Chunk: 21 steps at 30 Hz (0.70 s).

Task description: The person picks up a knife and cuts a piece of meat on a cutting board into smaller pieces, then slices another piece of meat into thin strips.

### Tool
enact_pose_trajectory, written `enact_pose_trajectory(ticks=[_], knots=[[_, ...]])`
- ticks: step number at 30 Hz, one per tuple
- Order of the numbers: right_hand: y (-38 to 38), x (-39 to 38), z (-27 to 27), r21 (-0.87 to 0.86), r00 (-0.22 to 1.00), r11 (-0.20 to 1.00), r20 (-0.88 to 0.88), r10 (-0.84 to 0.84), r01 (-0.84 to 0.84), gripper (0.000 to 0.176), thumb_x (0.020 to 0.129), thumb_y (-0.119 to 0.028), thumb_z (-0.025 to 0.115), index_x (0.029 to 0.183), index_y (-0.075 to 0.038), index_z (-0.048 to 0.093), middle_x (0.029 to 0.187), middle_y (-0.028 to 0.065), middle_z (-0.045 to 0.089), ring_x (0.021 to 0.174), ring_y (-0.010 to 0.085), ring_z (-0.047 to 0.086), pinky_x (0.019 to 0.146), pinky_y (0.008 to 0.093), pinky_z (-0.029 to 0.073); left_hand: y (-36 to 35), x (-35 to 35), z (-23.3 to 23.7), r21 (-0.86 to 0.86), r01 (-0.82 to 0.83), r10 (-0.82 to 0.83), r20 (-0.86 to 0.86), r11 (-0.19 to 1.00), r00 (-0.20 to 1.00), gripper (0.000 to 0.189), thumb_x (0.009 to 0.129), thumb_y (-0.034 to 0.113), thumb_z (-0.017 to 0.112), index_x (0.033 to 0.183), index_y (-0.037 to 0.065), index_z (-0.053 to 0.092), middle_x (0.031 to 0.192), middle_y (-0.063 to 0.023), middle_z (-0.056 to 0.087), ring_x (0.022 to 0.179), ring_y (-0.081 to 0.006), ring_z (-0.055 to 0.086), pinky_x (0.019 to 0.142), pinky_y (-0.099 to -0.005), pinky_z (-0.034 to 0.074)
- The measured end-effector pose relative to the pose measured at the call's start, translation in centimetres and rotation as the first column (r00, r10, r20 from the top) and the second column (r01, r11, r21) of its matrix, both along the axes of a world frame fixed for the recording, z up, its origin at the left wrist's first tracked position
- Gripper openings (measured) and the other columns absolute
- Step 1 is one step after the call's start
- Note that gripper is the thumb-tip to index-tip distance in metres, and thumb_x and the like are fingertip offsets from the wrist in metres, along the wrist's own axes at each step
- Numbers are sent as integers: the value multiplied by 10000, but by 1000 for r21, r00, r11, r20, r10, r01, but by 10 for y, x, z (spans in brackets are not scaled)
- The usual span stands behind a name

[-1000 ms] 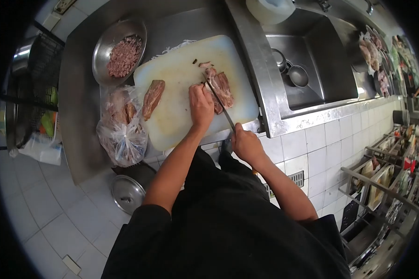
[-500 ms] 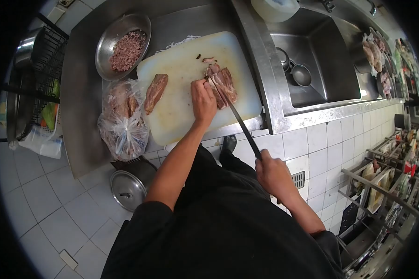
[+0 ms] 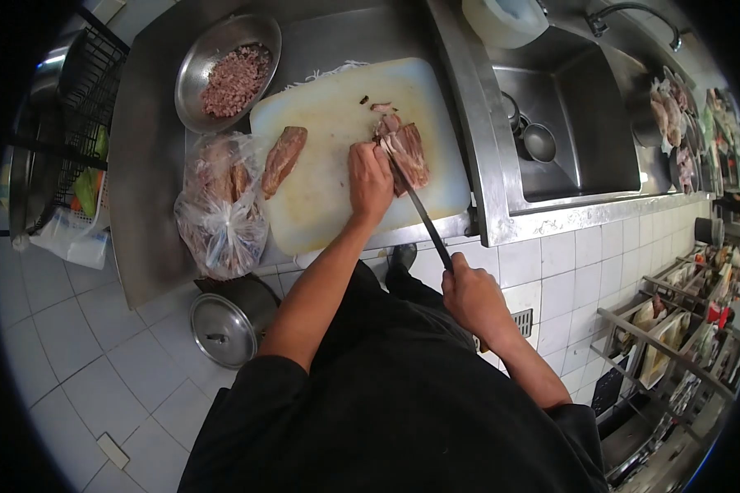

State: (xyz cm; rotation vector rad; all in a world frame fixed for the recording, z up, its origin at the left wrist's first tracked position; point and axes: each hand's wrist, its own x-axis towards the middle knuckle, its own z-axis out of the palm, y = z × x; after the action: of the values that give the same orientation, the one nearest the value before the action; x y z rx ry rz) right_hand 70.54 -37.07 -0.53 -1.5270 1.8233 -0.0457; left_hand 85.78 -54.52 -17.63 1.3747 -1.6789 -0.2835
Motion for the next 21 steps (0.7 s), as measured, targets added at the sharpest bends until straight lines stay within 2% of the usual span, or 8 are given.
enact_pose_trajectory(ticks=[7,10,16,17,20,21], knots=[[-24,2,-12,-3,999,999,-18,50,-50,179,950,-132,541,1033,26,527,759,321,658,765,527,656,733,610,523,-2,1,-4,-6,4,-4,13,1000,1000,111,990,35,531,1072,-30,492,1025,-240,538,974,-435,553,847,-504,459],[-40,4,-16,25,998,997,-8,70,-70,214,938,-122,540,1083,35,527,790,328,664,801,527,659,757,601,525,-2,1,-5,9,10,-10,23,1000,1000,118,983,24,527,1081,-33,493,1053,-249,537,982,-442,553,856,-512,459],[-65,16,-63,-61,999,997,10,53,-52,328,907,-124,521,1181,55,521,884,335,681,864,522,670,809,585,534,-2,-1,-7,20,1,-2,31,1000,1000,119,978,15,525,1081,-35,492,1052,-247,536,998,-447,554,855,-523,466],[-70,18,-76,-66,997,995,4,76,-75,317,901,-127,517,1167,45,528,917,341,682,884,517,675,825,583,536,0,-1,-6,30,4,-5,29,1000,1000,118,979,15,524,1081,-35,492,1049,-246,536,999,-447,555,856,-523,467],[-82,22,-78,-150,998,987,13,57,-54,217,954,-144,515,1048,51,495,816,345,662,842,517,667,791,608,517,-4,1,-4,14,0,0,32,1000,999,116,980,15,525,1080,-35,495,1038,-243,539,995,-445,559,857,-522,469],[-85,21,-71,-57,999,998,-3,41,-41,277,898,-125,526,1125,35,531,923,334,683,922,510,676,838,578,537,-2,1,-4,-1,-1,1,38,1000,999,116,980,15,526,1080,-35,497,1035,-242,540,990,-443,561,857,-521,469]])
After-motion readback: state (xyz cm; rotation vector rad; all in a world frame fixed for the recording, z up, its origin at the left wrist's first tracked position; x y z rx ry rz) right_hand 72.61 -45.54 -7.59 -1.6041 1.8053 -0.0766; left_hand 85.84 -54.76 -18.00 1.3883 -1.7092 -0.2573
